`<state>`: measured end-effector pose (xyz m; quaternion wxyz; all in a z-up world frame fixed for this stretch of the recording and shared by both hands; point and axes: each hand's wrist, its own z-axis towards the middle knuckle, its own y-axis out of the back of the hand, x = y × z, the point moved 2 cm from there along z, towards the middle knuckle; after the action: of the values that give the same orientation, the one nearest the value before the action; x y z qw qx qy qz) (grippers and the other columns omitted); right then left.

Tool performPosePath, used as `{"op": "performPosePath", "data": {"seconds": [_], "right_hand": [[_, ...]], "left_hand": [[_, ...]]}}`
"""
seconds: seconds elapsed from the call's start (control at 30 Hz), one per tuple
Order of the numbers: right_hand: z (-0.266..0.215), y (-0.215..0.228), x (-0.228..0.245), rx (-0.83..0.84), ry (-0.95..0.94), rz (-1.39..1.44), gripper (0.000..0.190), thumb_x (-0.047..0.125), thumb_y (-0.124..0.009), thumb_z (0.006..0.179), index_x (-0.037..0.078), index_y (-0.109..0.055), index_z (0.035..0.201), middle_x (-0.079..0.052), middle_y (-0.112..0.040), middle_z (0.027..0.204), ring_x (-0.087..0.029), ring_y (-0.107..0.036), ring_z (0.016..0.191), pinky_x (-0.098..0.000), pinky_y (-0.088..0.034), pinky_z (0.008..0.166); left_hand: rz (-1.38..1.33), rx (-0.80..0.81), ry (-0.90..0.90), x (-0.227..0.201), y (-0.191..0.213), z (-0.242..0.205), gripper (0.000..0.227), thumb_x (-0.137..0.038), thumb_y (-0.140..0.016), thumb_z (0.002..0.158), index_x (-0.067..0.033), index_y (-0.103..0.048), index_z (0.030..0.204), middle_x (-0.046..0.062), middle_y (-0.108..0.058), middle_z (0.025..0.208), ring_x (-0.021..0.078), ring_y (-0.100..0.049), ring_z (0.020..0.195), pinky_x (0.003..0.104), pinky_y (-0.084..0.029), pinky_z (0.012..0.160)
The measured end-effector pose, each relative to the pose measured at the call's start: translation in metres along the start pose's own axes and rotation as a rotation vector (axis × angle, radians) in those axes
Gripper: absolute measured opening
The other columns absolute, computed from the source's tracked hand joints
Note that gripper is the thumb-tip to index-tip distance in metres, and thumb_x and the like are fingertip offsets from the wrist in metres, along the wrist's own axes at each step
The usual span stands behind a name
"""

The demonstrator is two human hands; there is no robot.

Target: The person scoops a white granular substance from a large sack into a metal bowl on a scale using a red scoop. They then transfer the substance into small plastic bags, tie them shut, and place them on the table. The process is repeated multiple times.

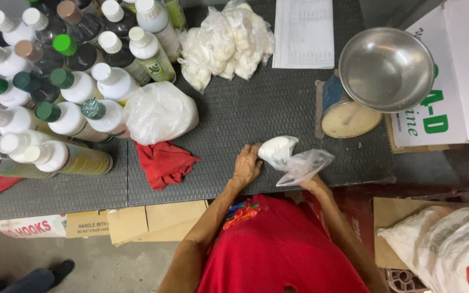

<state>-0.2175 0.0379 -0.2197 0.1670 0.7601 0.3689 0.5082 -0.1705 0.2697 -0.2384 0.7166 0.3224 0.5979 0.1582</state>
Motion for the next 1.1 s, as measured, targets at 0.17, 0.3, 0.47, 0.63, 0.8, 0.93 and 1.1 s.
{"op": "performPosePath", "data": {"seconds": [0.17, 0.3, 0.47, 0.63, 0.8, 0.93, 1.1], "right_hand": [[-0.011, -0.01, -0.01, -0.025, -0.011, 0.066, 0.042, 0.008, -0.078, 0.082, 0.004, -0.061, 0.12, -0.011, -0.068, 0.112, -0.024, -0.065, 0.106, -0.0429, -0.052, 0.091], [-0.005, 0.015, 0.008, -0.189, 0.081, 0.213, 0.037, 0.007, -0.076, 0.083, 0.003, -0.063, 0.117, -0.011, -0.069, 0.109, -0.023, -0.066, 0.103, -0.0414, -0.053, 0.089], [0.008, 0.046, 0.048, -0.288, 0.253, 0.337, 0.031, 0.006, -0.073, 0.085, 0.003, -0.065, 0.114, -0.01, -0.071, 0.106, -0.023, -0.068, 0.1, -0.0394, -0.055, 0.087], [0.021, 0.066, 0.081, -0.28, 0.386, 0.371, 0.026, 0.005, -0.071, 0.086, 0.002, -0.066, 0.111, -0.01, -0.072, 0.103, -0.022, -0.069, 0.097, -0.0374, -0.056, 0.085], [0.028, 0.087, 0.1, -0.245, 0.272, 0.461, 0.03, 0.001, -0.066, 0.079, 0.003, -0.069, 0.109, -0.007, -0.074, 0.1, -0.018, -0.071, 0.093, -0.0356, -0.059, 0.081], [0.024, 0.098, 0.119, -0.116, 0.159, 0.388, 0.022, 0.004, -0.07, 0.085, 0.002, -0.072, 0.107, -0.01, -0.074, 0.097, -0.02, -0.071, 0.089, -0.0367, -0.059, 0.078], [0.02, 0.096, 0.142, -0.041, 0.278, 0.198, 0.067, 0.005, -0.073, 0.073, 0.004, -0.049, 0.136, -0.013, -0.074, 0.107, -0.022, -0.073, 0.095, -0.034, -0.059, 0.089]], "left_hand": [[0.186, 0.164, -0.059, -0.013, 0.006, -0.011, 0.07, -0.009, -0.075, 0.082, -0.0109, -0.051, 0.147, 0.017, -0.057, 0.128, 0.0386, -0.056, 0.119, 0.051, -0.047, 0.101], [0.091, 0.069, -0.105, -0.031, 0.01, -0.002, 0.093, -0.018, -0.082, 0.074, -0.006, -0.036, 0.153, 0.024, -0.042, 0.147, 0.0433, -0.046, 0.126, 0.055, -0.039, 0.103], [0.11, 0.084, -0.238, -0.042, -0.011, 0.028, 0.091, -0.025, -0.08, 0.076, -0.0069, -0.038, 0.153, 0.022, -0.041, 0.15, 0.0441, -0.045, 0.133, 0.055, -0.039, 0.107], [0.13, 0.094, -0.1, -0.034, -0.038, 0.042, 0.067, -0.03, -0.077, 0.085, -0.0147, -0.052, 0.146, 0.015, -0.049, 0.151, 0.0394, -0.051, 0.13, 0.053, -0.043, 0.104], [0.069, 0.114, -0.034, -0.033, -0.039, 0.044, 0.078, -0.047, -0.081, 0.078, -0.0101, -0.055, 0.142, 0.016, -0.051, 0.145, 0.0391, -0.053, 0.127, 0.052, -0.046, 0.102], [0.068, 0.294, 0.156, -0.035, -0.045, 0.056, 0.084, -0.053, -0.081, 0.076, -0.0127, -0.055, 0.144, 0.016, -0.051, 0.138, 0.0369, -0.053, 0.124, 0.051, -0.045, 0.103], [0.198, 0.171, 0.072, -0.036, -0.076, 0.064, 0.075, -0.048, -0.078, 0.08, -0.0118, -0.056, 0.143, 0.017, -0.052, 0.139, 0.0373, -0.051, 0.126, 0.051, -0.042, 0.104]]}}
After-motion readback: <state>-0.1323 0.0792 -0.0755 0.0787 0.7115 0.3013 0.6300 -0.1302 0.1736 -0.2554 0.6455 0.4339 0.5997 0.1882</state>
